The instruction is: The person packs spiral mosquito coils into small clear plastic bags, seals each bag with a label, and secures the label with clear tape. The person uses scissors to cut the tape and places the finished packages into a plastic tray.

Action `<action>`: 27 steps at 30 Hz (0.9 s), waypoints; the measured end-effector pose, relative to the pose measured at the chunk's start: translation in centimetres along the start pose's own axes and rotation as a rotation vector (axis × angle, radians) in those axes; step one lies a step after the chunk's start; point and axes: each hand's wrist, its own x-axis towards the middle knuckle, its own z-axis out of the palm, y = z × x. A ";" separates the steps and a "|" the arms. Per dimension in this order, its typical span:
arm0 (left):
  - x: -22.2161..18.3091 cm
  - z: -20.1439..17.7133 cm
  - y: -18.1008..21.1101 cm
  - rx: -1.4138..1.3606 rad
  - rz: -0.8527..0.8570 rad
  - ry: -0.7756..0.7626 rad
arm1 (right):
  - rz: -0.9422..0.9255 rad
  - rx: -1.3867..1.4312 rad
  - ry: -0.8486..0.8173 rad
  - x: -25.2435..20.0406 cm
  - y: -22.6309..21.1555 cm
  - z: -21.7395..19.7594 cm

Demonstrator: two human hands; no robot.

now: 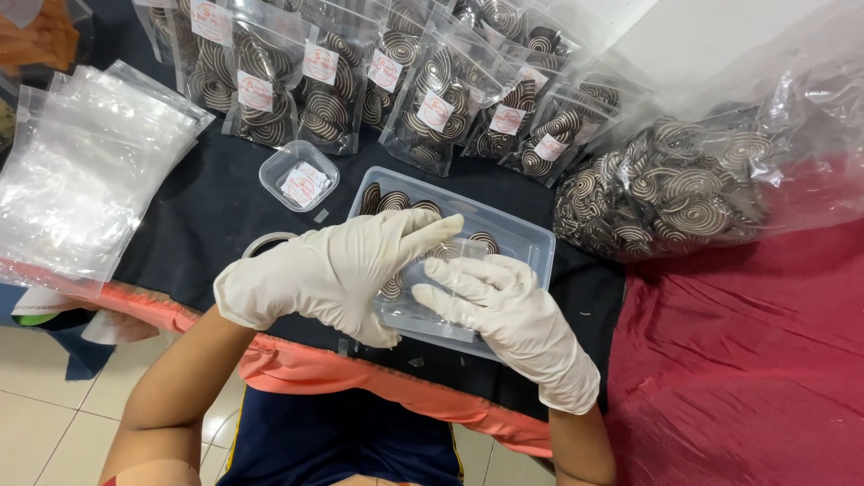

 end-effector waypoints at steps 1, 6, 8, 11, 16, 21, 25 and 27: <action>-0.2 -0.3 0.0 0.055 -0.035 0.019 | 0.043 -0.029 0.002 -0.2 0.0 -0.7; -1.1 -0.9 -0.1 0.077 -0.079 -0.003 | 0.116 -0.081 0.067 -0.1 -1.5 -1.7; -1.3 -1.0 -0.3 0.030 -0.087 -0.057 | 0.057 -0.096 0.206 -0.3 -1.6 -0.2; -1.7 -1.2 -0.4 -0.021 -0.092 -0.109 | 0.007 -0.042 0.103 -0.6 -1.5 -0.1; -2.5 -3.3 0.0 -0.006 -0.174 -0.101 | 0.109 -0.014 0.098 -0.7 -1.9 -0.6; -3.4 -4.3 0.4 0.397 -0.086 0.143 | 0.135 -0.216 0.109 -1.1 -2.4 -0.5; -3.8 -3.7 0.0 0.594 -0.125 0.234 | 0.220 -0.357 0.020 -2.3 -2.8 0.7; -3.7 -3.4 0.1 0.558 -0.134 0.296 | 0.233 -0.407 -0.030 -2.0 -2.7 0.4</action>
